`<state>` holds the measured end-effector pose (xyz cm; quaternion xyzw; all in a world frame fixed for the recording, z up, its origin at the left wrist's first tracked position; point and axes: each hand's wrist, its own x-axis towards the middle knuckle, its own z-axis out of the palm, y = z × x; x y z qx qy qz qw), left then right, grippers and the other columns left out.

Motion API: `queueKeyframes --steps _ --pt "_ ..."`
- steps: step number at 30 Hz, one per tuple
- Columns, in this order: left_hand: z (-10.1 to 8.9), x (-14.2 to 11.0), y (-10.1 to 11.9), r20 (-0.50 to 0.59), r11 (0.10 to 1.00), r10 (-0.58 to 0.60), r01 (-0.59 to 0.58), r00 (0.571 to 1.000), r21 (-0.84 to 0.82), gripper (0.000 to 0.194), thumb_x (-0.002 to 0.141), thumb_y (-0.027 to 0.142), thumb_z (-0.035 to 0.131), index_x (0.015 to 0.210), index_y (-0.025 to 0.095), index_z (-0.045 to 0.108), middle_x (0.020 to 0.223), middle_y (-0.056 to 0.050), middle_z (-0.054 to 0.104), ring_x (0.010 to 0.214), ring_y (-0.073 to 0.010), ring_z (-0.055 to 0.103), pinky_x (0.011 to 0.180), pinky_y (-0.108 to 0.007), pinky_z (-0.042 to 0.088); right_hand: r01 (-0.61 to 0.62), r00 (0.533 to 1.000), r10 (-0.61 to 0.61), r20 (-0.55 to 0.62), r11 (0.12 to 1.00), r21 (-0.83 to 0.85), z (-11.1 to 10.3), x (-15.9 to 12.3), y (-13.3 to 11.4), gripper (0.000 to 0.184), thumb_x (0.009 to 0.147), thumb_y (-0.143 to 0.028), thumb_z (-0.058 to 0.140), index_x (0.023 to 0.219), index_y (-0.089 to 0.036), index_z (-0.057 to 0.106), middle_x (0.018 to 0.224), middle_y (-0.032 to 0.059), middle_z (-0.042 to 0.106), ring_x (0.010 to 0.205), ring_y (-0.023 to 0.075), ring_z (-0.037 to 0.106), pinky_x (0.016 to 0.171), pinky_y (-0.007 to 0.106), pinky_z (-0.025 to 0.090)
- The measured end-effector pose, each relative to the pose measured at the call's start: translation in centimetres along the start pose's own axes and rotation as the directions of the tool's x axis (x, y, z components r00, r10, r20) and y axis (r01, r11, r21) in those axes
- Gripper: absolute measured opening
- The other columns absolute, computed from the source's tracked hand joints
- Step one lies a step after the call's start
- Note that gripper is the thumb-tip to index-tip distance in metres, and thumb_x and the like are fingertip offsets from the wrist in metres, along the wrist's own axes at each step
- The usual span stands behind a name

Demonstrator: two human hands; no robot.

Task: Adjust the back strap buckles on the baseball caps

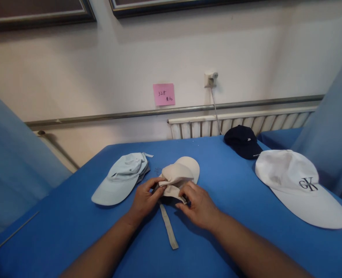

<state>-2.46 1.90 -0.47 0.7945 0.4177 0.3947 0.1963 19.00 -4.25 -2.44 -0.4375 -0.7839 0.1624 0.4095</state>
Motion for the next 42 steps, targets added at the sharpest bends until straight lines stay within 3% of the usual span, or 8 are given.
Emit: queueKeyframes --steps 4,15,19,25,34,36,39,42 --pt "0.0 -0.1 0.0 0.008 1.000 0.004 -0.004 1.000 0.012 0.022 0.085 0.028 0.061 0.105 0.020 0.069 0.091 -0.002 0.073 0.080 -0.0163 0.066 0.079 -0.029 0.052 0.001 0.990 -0.014 0.139 0.996 0.093 -0.2 -0.1 -0.4 0.024 0.080 -0.029 0.072 0.089 -0.022 0.051 0.084 -0.0010 0.052 0.070 0.0139 0.050 0.061 0.025 0.040" --pt "0.2 -0.1 0.4 0.004 1.000 0.000 0.000 1.000 0.013 0.020 0.084 0.026 0.062 0.103 0.021 0.069 0.092 -0.002 0.073 0.079 -0.0156 0.066 0.079 -0.028 0.051 -0.091 0.976 0.017 0.219 0.939 0.333 0.4 -0.6 -0.1 0.012 0.082 -0.022 0.064 0.088 -0.022 0.054 0.088 0.0001 0.058 0.078 0.0147 0.056 0.070 0.028 0.048" --pt "0.2 -0.2 0.3 0.011 1.000 -0.008 0.008 1.000 0.027 0.021 0.085 0.026 0.061 0.104 0.022 0.069 0.092 -0.001 0.073 0.079 -0.0152 0.066 0.078 -0.027 0.051 -0.086 0.984 0.042 0.174 0.965 0.249 0.4 -0.7 0.1 0.017 0.081 -0.027 0.069 0.086 -0.021 0.054 0.081 -0.0012 0.057 0.070 0.0134 0.054 0.066 0.027 0.046" --pt "-0.1 -0.2 0.6 0.032 0.998 0.031 -0.033 0.999 0.049 0.024 0.086 0.025 0.059 0.108 0.022 0.068 0.099 -0.004 0.073 0.085 -0.0170 0.066 0.082 -0.029 0.051 0.061 0.993 -0.061 0.104 0.998 0.005 -0.8 -0.6 -0.2 0.013 0.086 -0.028 0.064 0.090 -0.021 0.054 0.083 0.0012 0.055 0.071 0.0153 0.053 0.064 0.028 0.043" --pt "-0.7 -0.2 0.7 -0.005 0.986 0.135 -0.134 0.991 0.098 0.026 0.088 0.020 0.056 0.112 0.021 0.064 0.104 -0.005 0.071 0.092 -0.0185 0.065 0.086 -0.032 0.051 0.009 0.992 -0.015 0.129 0.999 0.045 -1.9 -0.8 -0.2 0.013 0.084 -0.025 0.063 0.091 -0.021 0.053 0.079 -0.0003 0.058 0.067 0.0137 0.055 0.064 0.027 0.044" --pt "-0.9 -0.2 0.8 -0.056 0.980 0.176 -0.170 0.983 0.106 0.031 0.087 0.016 0.055 0.116 0.021 0.061 0.111 -0.007 0.068 0.099 -0.0196 0.063 0.087 -0.033 0.050 -0.030 0.996 0.025 0.085 0.998 0.060 -1.6 -0.7 0.3 0.013 0.084 -0.025 0.063 0.091 -0.021 0.054 0.078 -0.0005 0.058 0.066 0.0137 0.055 0.063 0.026 0.043" --pt "-1.5 -0.3 1.3 -0.110 0.969 0.237 -0.227 0.965 0.093 0.035 0.083 0.010 0.052 0.115 0.019 0.060 0.113 -0.008 0.066 0.101 -0.0197 0.062 0.086 -0.033 0.050 -0.155 0.980 0.167 -0.103 0.981 0.118 -1.2 -0.4 1.6 0.016 0.083 -0.031 0.065 0.090 -0.020 0.055 0.071 -0.0016 0.057 0.062 0.0137 0.053 0.060 0.026 0.043" --pt "-2.3 -0.4 2.2 0.007 0.966 0.256 -0.257 0.967 0.037 0.031 0.079 0.005 0.048 0.103 0.018 0.063 0.097 -0.006 0.068 0.087 -0.0169 0.064 0.079 -0.029 0.051 -0.254 0.916 0.312 -0.250 0.937 0.241 -1.0 0.0 3.0 0.022 0.081 -0.036 0.066 0.092 -0.020 0.057 0.069 -0.0012 0.058 0.061 0.0146 0.054 0.058 0.027 0.044"
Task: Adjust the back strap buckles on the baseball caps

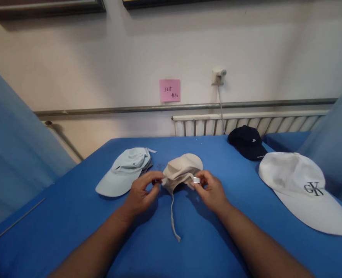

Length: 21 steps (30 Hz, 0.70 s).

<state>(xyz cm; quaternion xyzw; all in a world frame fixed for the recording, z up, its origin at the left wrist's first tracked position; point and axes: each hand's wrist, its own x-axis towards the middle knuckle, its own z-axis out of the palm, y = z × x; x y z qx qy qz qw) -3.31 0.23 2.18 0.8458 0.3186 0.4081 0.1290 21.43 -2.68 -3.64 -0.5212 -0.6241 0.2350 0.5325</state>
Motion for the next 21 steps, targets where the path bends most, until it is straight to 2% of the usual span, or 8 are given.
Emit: queueKeyframes --steps 2,5,7,10,15,19,21 --pt "-0.3 0.0 0.7 0.220 0.999 0.021 -0.014 0.975 -0.033 0.032 0.075 0.003 0.047 0.097 0.018 0.065 0.091 -0.004 0.069 0.082 -0.0160 0.064 0.078 -0.028 0.050 -0.045 0.998 0.048 -0.044 0.996 0.071 -0.1 0.4 0.4 0.025 0.080 -0.038 0.067 0.093 -0.020 0.057 0.071 -0.0003 0.061 0.062 0.0152 0.056 0.059 0.027 0.045" --pt "0.1 -0.1 1.6 0.540 0.996 0.081 -0.050 0.838 -0.071 0.039 0.068 0.001 0.051 0.099 0.019 0.066 0.097 -0.003 0.070 0.090 -0.0178 0.063 0.084 -0.029 0.048 -0.062 0.998 0.065 -0.017 0.989 0.137 -0.1 0.6 0.5 0.026 0.078 -0.038 0.069 0.094 -0.020 0.057 0.076 0.0013 0.064 0.065 0.0159 0.059 0.062 0.028 0.047" --pt "0.9 -0.2 1.8 0.640 0.993 0.117 -0.072 0.759 -0.096 0.040 0.068 0.002 0.055 0.101 0.020 0.066 0.102 -0.004 0.070 0.096 -0.0192 0.062 0.090 -0.030 0.046 -0.067 0.998 0.063 0.029 0.987 0.149 -0.1 0.6 0.6 0.025 0.078 -0.036 0.069 0.093 -0.020 0.057 0.077 0.0014 0.065 0.065 0.0157 0.060 0.063 0.028 0.047" --pt "2.2 -0.5 1.8 0.699 0.987 0.159 -0.098 0.697 -0.127 0.031 0.074 0.007 0.060 0.100 0.021 0.066 0.103 -0.003 0.071 0.098 -0.0190 0.062 0.096 -0.032 0.043 -0.085 0.993 0.075 0.090 0.990 0.114 0.1 0.4 0.9 0.023 0.078 -0.035 0.069 0.092 -0.021 0.057 0.070 -0.0015 0.061 0.061 0.0140 0.056 0.060 0.026 0.045" --pt "2.8 -0.8 1.9 0.716 0.986 0.163 -0.130 0.679 -0.101 0.011 0.082 0.017 0.064 0.092 0.022 0.066 0.096 -0.002 0.071 0.096 -0.0185 0.060 0.096 -0.032 0.040 -0.080 0.977 0.062 0.205 0.993 0.082 0.5 0.1 1.5 0.022 0.079 -0.035 0.067 0.092 -0.022 0.055 0.071 -0.0024 0.060 0.061 0.0133 0.055 0.060 0.026 0.045" --pt "2.5 -0.9 2.6 0.739 0.986 0.156 -0.147 0.655 -0.078 0.032 0.078 0.026 0.073 0.109 0.024 0.065 0.099 -0.003 0.070 0.103 -0.0219 0.056 0.095 -0.034 0.041 -0.035 0.963 0.028 0.269 0.999 0.022 0.4 0.0 1.3 0.019 0.080 -0.033 0.065 0.093 -0.023 0.055 0.070 -0.0034 0.057 0.062 0.0134 0.055 0.061 0.026 0.045" --pt "2.3 -0.7 2.7 0.739 0.984 0.164 -0.157 0.654 -0.080 0.032 0.079 0.026 0.072 0.110 0.024 0.065 0.102 -0.004 0.069 0.104 -0.0220 0.056 0.096 -0.034 0.041 -0.007 0.957 0.014 0.290 1.000 -0.025 0.2 0.0 1.1 0.018 0.080 -0.032 0.065 0.093 -0.023 0.055 0.069 -0.0039 0.056 0.062 0.0134 0.054 0.061 0.026 0.044"
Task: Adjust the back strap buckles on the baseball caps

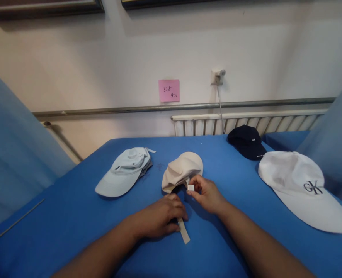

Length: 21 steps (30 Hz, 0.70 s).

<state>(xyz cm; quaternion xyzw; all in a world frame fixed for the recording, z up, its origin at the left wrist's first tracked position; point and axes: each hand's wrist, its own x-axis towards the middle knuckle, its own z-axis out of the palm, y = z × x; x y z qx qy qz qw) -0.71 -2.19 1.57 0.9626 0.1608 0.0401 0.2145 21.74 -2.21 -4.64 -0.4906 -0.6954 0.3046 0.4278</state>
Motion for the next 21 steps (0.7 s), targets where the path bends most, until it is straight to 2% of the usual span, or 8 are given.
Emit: queueKeyframes --steps 3,6,10,13,17,19,21 --pt "-0.9 -0.2 -0.6 -0.109 0.997 -0.070 0.072 0.992 0.014 0.024 0.083 0.020 0.064 0.107 0.022 0.064 0.109 -0.006 0.066 0.106 -0.0218 0.055 0.096 -0.034 0.041 0.006 1.000 -0.006 -0.007 0.999 -0.031 -0.3 0.0 -0.1 0.017 0.081 -0.031 0.065 0.093 -0.022 0.056 0.075 -0.0018 0.061 0.066 0.0142 0.057 0.065 0.028 0.046" --pt "-2.1 -0.8 -1.8 -0.246 0.972 -0.220 0.232 0.944 0.021 0.018 0.088 0.017 0.054 0.102 0.020 0.064 0.105 -0.006 0.066 0.099 -0.0205 0.058 0.089 -0.033 0.044 -0.001 1.000 0.001 -0.017 1.000 -0.016 -0.4 0.1 -0.1 0.016 0.081 -0.031 0.065 0.090 -0.022 0.056 0.080 -0.0005 0.063 0.069 0.0146 0.059 0.067 0.028 0.047" --pt "-2.9 -1.3 -3.0 -0.289 0.937 -0.331 0.350 0.898 0.015 0.018 0.090 0.018 0.050 0.096 0.020 0.066 0.095 -0.004 0.069 0.088 -0.0186 0.062 0.079 -0.029 0.046 -0.006 1.000 0.006 -0.010 1.000 -0.010 -0.4 0.1 0.0 0.014 0.081 -0.030 0.066 0.090 -0.022 0.057 0.077 -0.0017 0.062 0.067 0.0136 0.057 0.065 0.027 0.046" --pt "-2.4 -1.1 -2.6 -0.244 0.955 -0.289 0.297 0.926 -0.005 0.019 0.089 0.017 0.051 0.099 0.020 0.066 0.099 -0.004 0.070 0.091 -0.0181 0.063 0.083 -0.029 0.046 -0.002 1.000 0.002 -0.001 1.000 -0.012 -0.4 0.1 0.1 0.014 0.081 -0.029 0.065 0.090 -0.022 0.057 0.077 -0.0016 0.062 0.067 0.0135 0.057 0.065 0.026 0.046" --pt "-0.8 -0.3 -1.5 -0.101 0.995 -0.099 0.095 0.990 -0.042 0.024 0.085 0.017 0.061 0.108 0.021 0.065 0.112 -0.005 0.068 0.107 -0.0200 0.059 0.096 -0.031 0.042 0.005 1.000 -0.004 0.029 1.000 -0.023 -0.4 0.1 -0.1 0.014 0.080 -0.027 0.065 0.090 -0.022 0.057 0.073 -0.0027 0.060 0.064 0.0130 0.055 0.063 0.026 0.045" --pt "-0.1 0.0 -1.2 -0.047 0.997 -0.041 0.038 0.998 -0.066 0.025 0.083 0.018 0.064 0.107 0.022 0.065 0.115 -0.006 0.067 0.110 -0.0207 0.057 0.098 -0.032 0.041 0.020 0.999 -0.019 0.049 1.000 -0.020 -0.4 0.1 -0.2 0.013 0.079 -0.025 0.064 0.090 -0.022 0.058 0.073 -0.0026 0.060 0.064 0.0129 0.054 0.062 0.025 0.044" --pt "0.3 0.2 -1.0 -0.014 0.996 -0.040 0.039 0.999 -0.083 0.018 0.082 0.020 0.065 0.100 0.021 0.067 0.111 -0.006 0.067 0.106 -0.0206 0.059 0.095 -0.032 0.042 0.031 0.996 -0.031 0.079 1.000 -0.002 -0.3 0.1 -0.3 0.011 0.079 -0.023 0.063 0.089 -0.022 0.058 0.075 -0.0021 0.061 0.064 0.0129 0.053 0.062 0.025 0.044"
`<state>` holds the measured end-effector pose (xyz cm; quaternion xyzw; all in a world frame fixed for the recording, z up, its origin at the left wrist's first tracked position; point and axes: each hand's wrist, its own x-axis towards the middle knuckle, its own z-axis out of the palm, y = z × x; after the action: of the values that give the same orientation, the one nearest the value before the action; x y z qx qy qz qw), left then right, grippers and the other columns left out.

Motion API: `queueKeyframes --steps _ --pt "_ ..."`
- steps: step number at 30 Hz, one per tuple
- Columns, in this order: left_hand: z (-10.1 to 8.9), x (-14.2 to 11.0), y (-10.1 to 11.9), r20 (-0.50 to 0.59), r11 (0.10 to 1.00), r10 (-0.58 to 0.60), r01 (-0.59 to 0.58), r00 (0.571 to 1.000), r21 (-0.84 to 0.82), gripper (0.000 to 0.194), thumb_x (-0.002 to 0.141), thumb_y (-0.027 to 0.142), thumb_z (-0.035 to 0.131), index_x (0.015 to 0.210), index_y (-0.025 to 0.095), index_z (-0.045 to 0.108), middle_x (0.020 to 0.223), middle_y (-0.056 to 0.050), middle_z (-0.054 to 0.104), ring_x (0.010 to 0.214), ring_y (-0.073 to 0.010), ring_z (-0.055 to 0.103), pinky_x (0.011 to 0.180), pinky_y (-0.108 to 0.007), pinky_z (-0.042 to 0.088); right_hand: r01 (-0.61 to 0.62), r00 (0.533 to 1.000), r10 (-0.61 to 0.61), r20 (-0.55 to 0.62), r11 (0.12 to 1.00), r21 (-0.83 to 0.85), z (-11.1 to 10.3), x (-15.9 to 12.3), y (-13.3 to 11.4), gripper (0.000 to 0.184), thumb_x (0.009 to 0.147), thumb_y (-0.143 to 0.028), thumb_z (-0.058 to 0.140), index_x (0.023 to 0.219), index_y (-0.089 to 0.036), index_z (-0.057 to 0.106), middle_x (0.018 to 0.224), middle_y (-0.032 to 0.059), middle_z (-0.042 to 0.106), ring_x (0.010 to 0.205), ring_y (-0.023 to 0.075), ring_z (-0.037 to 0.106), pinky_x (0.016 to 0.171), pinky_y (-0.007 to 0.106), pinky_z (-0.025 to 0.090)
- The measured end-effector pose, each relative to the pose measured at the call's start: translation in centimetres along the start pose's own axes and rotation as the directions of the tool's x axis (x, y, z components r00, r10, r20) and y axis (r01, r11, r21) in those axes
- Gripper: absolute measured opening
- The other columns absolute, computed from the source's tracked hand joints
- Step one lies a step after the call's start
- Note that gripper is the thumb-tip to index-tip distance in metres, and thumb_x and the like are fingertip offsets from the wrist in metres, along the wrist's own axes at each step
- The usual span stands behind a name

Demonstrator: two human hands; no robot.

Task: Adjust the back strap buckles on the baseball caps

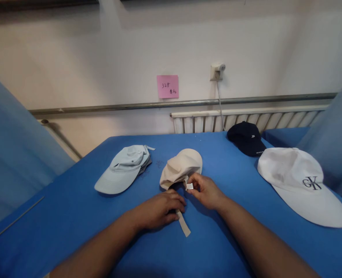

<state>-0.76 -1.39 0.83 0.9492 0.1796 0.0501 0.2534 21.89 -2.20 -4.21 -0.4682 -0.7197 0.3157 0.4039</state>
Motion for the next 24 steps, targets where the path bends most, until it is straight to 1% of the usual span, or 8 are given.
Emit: queueKeyframes --steps 3,5,8,11,13,16,20,24 --pt "0.1 0.1 0.0 -0.014 0.995 -0.095 0.095 0.995 -0.017 0.008 0.083 0.022 0.063 0.090 0.019 0.065 0.096 -0.005 0.068 0.093 -0.0190 0.060 0.082 -0.029 0.045 0.002 0.999 -0.004 0.043 0.999 0.033 0.0 -0.1 -0.2 0.010 0.079 -0.018 0.060 0.088 -0.022 0.058 0.076 -0.0018 0.062 0.065 0.0130 0.054 0.063 0.025 0.045" --pt "-0.1 0.2 0.0 -0.084 0.979 -0.199 0.195 0.976 -0.057 0.009 0.086 0.024 0.058 0.091 0.019 0.063 0.088 -0.003 0.067 0.081 -0.0165 0.059 0.072 -0.026 0.043 0.013 0.999 -0.014 0.045 0.999 0.037 0.0 -0.1 -0.4 0.011 0.078 -0.016 0.059 0.088 -0.022 0.058 0.075 -0.0019 0.061 0.066 0.0132 0.054 0.063 0.025 0.044" --pt "-0.3 0.4 -0.3 -0.242 0.938 -0.338 0.304 0.910 -0.170 0.012 0.089 0.026 0.053 0.089 0.017 0.061 0.079 -0.001 0.063 0.070 -0.0134 0.054 0.063 -0.023 0.039 0.049 0.999 -0.049 0.013 0.999 -0.001 -0.1 -0.2 -0.8 0.011 0.078 -0.018 0.061 0.088 -0.022 0.058 0.077 -0.0016 0.062 0.069 0.0137 0.055 0.066 0.026 0.045" --pt "-0.2 0.5 -0.8 -0.344 0.903 -0.407 0.315 0.846 -0.293 0.020 0.090 0.032 0.052 0.082 0.015 0.061 0.075 0.000 0.060 0.067 -0.0125 0.051 0.061 -0.023 0.037 0.068 0.998 -0.068 -0.008 0.997 -0.037 -0.1 -0.3 -1.1 0.010 0.080 -0.022 0.063 0.089 -0.022 0.059 0.079 -0.0012 0.062 0.071 0.0141 0.055 0.068 0.027 0.045" --pt "-0.1 0.6 -1.2 -0.356 0.883 -0.424 0.293 0.833 -0.368 0.026 0.090 0.036 0.051 0.081 0.015 0.063 0.075 -0.001 0.059 0.068 -0.0125 0.050 0.061 -0.023 0.037 0.073 0.997 -0.074 -0.015 0.997 -0.037 -0.1 -0.4 -1.1 0.009 0.081 -0.024 0.063 0.090 -0.022 0.060 0.078 -0.0014 0.062 0.071 0.0142 0.055 0.068 0.027 0.044" --pt "-0.1 0.6 -1.5 -0.326 0.863 -0.424 0.269 0.845 -0.427 0.030 0.089 0.038 0.052 0.077 0.014 0.064 0.071 0.000 0.056 0.065 -0.0119 0.048 0.058 -0.022 0.035 0.077 0.996 -0.077 -0.032 0.997 -0.012 0.0 -0.3 -0.9 0.009 0.080 -0.024 0.064 0.088 -0.022 0.060 0.079 -0.0011 0.063 0.072 0.0144 0.057 0.068 0.027 0.045" --pt "-0.4 0.7 -1.3 -0.298 0.852 -0.443 0.294 0.846 -0.433 0.032 0.088 0.037 0.051 0.071 0.013 0.063 0.064 0.002 0.051 0.060 -0.0106 0.044 0.055 -0.022 0.032 0.058 0.997 -0.056 -0.045 0.997 0.046 0.1 -0.3 -0.7 0.010 0.079 -0.024 0.065 0.088 -0.021 0.059 0.080 -0.0005 0.063 0.072 0.0141 0.057 0.068 0.027 0.047" --pt "-0.5 0.6 -1.3 -0.307 0.858 -0.465 0.336 0.831 -0.389 0.032 0.088 0.038 0.050 0.071 0.014 0.063 0.065 0.001 0.053 0.062 -0.0111 0.046 0.056 -0.022 0.033 0.046 0.999 -0.045 -0.028 0.997 0.062 0.3 -0.3 -0.5 0.011 0.080 -0.025 0.065 0.089 -0.021 0.059 0.084 0.0007 0.065 0.075 0.0152 0.059 0.070 0.028 0.048"
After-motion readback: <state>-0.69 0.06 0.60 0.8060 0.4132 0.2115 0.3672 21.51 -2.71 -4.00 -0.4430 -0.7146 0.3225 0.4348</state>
